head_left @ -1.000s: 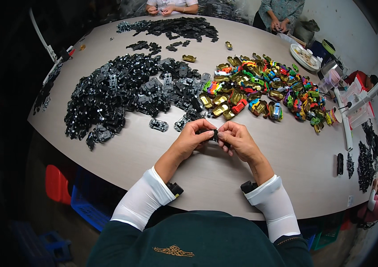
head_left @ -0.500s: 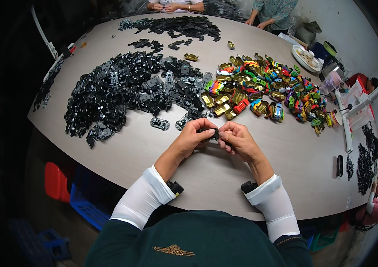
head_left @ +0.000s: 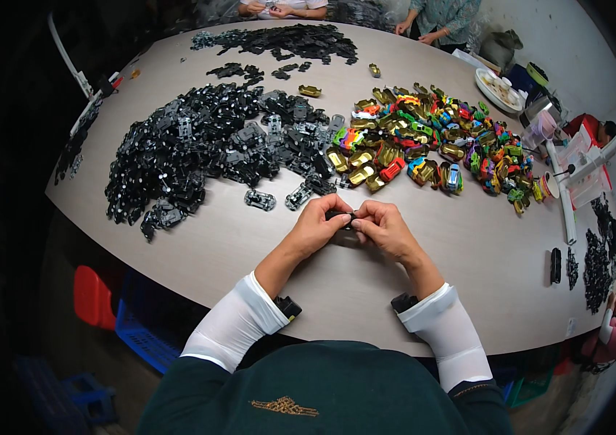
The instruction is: The person assembles miniature toy cars by hand at a large table. They pick up a black plastic chassis and a colored body, fit the body onto the chassis, and place the completed unit on the table. The process is repeated with various colored bodies and black chassis throughout the clip.
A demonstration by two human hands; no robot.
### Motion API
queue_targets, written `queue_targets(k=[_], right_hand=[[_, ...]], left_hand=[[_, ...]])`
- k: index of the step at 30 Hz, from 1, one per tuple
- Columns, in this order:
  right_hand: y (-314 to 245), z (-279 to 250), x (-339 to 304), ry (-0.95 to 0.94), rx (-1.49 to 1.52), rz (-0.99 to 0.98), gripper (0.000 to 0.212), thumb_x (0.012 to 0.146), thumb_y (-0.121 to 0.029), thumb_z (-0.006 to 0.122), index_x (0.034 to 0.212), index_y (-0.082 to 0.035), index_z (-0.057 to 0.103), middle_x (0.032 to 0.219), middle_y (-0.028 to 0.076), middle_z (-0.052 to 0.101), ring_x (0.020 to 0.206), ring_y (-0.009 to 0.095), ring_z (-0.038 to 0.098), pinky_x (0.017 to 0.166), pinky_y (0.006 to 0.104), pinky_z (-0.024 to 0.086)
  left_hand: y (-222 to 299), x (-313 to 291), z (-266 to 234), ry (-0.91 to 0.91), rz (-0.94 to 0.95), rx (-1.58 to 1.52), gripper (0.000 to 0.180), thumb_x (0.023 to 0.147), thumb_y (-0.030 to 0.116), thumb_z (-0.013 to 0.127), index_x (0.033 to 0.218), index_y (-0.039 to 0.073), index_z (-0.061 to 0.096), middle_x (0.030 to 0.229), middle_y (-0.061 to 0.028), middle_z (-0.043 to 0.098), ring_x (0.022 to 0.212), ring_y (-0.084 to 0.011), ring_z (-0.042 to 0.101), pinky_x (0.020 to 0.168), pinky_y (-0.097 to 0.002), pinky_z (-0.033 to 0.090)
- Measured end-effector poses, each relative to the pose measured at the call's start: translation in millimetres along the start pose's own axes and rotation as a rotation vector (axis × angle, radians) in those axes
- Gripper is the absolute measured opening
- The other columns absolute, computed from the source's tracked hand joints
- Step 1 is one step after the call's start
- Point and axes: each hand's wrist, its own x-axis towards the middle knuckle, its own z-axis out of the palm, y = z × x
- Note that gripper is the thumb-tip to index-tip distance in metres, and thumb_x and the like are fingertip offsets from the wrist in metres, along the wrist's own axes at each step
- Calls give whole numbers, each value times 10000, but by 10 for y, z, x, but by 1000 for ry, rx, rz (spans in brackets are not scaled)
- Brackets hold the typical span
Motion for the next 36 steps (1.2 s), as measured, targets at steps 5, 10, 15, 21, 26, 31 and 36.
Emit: queue_targets(k=[5,10,15,21,26,31,36], right_hand=[[-179,-100,-11,-65,191,103,109,916,-98,593,961,0,614,666,-3,590,525,31,488,450,173,367],[-184,-76,-4,-55,116,123,92,916,-95,593,937,-7,610,658,-6,591,513,30,482,446,173,365],[-183,-48,-13,-33,46,131,83,910,-93,594,921,-15,619,639,-12,583,508,27,474,443,174,351],[38,-3,18,22,-71,14,106,917,-122,594,896,-31,645,646,-20,580,493,24,459,434,176,335],[-360,-73,-62,106,146,142,118,925,-140,584,902,-42,645,634,-26,578,494,31,474,417,175,346],[35,-399,78,295,-174,-154,148,820,-160,681,802,-37,601,709,6,606,577,79,531,494,237,419],[-255,-167,23,356,-541,-168,223,688,-81,698,876,8,618,796,112,644,673,205,603,621,318,485]], left_hand=[[204,-16,-8,17,-166,-133,138,866,145,649,959,46,619,800,40,591,621,-2,448,514,-166,343],[108,6,2,24,-116,-61,136,862,128,648,946,27,613,852,6,609,739,-40,522,648,-195,433],[68,-24,33,58,-74,91,128,856,101,640,933,3,608,888,-31,624,840,-87,561,778,-241,463],[172,-55,71,77,-116,225,118,852,84,633,939,9,608,888,-44,629,836,-97,564,764,-251,464],[631,-381,-259,106,-221,154,220,848,104,631,1049,30,584,866,-24,612,672,-74,545,587,-234,459],[1067,-1552,-1035,93,-305,482,124,821,122,629,845,1,638,709,-34,616,664,-68,539,571,-248,438],[1098,-2723,-1511,148,-660,978,259,698,178,722,885,4,682,812,-177,678,767,-318,662,688,-368,506]])
